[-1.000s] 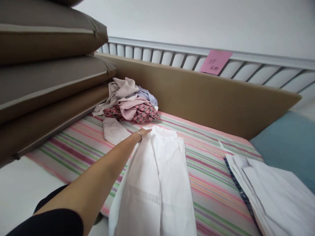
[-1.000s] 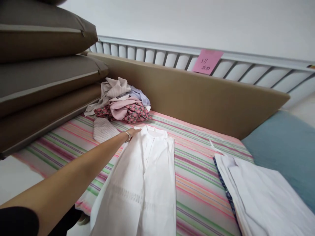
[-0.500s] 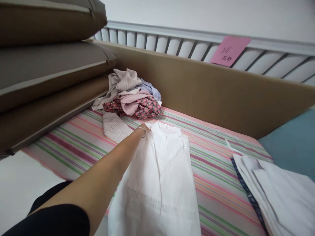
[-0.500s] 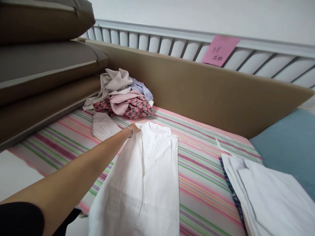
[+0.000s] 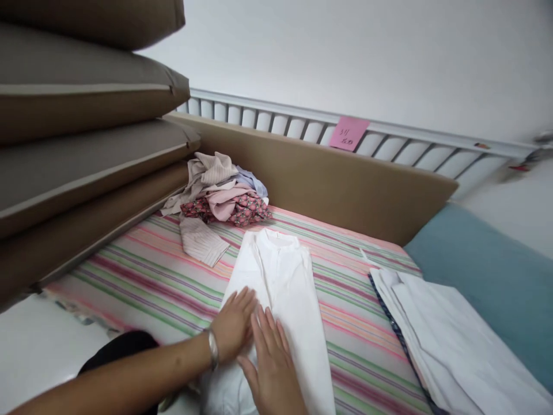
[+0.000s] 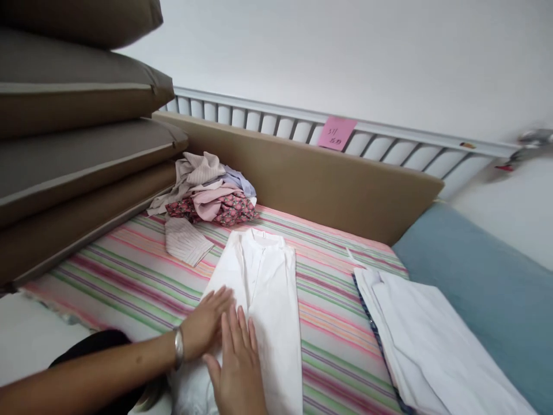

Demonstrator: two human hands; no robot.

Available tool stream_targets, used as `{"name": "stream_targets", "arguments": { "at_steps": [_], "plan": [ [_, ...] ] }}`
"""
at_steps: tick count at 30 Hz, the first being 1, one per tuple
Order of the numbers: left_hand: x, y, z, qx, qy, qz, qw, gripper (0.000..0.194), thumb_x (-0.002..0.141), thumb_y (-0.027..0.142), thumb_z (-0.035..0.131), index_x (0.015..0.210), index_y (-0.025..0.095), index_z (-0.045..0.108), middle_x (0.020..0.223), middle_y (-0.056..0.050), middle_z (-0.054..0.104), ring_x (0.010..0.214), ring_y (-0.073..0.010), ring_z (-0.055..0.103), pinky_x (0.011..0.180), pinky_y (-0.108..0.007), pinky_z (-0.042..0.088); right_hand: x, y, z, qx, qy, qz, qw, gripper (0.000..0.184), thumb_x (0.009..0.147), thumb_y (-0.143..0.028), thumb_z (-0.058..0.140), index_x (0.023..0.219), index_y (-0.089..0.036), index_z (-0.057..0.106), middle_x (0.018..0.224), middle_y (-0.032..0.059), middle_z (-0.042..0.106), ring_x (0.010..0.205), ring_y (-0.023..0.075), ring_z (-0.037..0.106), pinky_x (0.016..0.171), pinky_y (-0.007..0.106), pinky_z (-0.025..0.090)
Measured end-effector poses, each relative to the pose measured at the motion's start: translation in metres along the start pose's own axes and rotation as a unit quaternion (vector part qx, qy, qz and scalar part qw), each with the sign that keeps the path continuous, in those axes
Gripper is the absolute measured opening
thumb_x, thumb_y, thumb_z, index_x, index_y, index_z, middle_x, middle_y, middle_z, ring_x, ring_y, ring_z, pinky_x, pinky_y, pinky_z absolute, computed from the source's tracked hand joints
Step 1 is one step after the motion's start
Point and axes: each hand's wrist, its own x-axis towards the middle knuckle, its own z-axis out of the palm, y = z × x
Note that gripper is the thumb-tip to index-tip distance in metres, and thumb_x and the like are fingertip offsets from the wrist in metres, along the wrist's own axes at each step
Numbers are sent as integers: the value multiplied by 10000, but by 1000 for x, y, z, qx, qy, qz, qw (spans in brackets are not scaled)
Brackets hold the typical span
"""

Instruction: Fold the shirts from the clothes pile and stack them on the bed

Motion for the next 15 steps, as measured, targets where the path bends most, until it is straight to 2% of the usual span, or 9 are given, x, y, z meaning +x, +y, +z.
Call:
{"name": "stream_targets", "arguments": {
  "at_steps": [3, 6, 12, 15],
  "plan": [
    [-26, -2, 27, 51, -20, 32, 998, 582, 854, 325, 412, 1392, 167, 255, 1467, -104, 209, 1357, -255, 133, 1092, -446, 157, 0, 8, 29, -54, 25, -18, 998, 707, 804, -484, 488, 1392, -178, 241, 1433, 90, 283, 1317, 270, 260, 1049, 480, 305],
    [-27, -8, 34, 77, -15, 44, 996, 631, 861, 393, 388, 1412, 158, 189, 1479, -118, 149, 1364, -260, 81, 1093, -469, 121, -8, 16, 43, -65, 19, -22, 997, 682, 812, -478, 480, 1382, -171, 265, 1439, 93, 270, 1330, 251, 229, 1075, 464, 264],
    [-16, -5, 22, 47, -29, 27, 998, 618, 861, 421, 377, 1392, 130, 252, 1469, -138, 178, 1359, -271, 109, 1083, -503, 131, -2, 9, 32, -22, -16, 4, 1000, 630, 833, -436, 457, 1372, -153, 295, 1445, 98, 256, 1336, 256, 208, 1101, 459, 204],
    [-40, 4, 17, -32, -3, -18, 999, 614, 838, 375, 436, 1378, 123, 286, 1460, -139, 210, 1353, -276, 141, 1082, -510, 152, -14, 4, 18, 21, -33, 23, 999, 538, 844, -377, 444, 1344, -193, 362, 1428, 66, 308, 1324, 250, 245, 1092, 459, 220]
  ]
}}
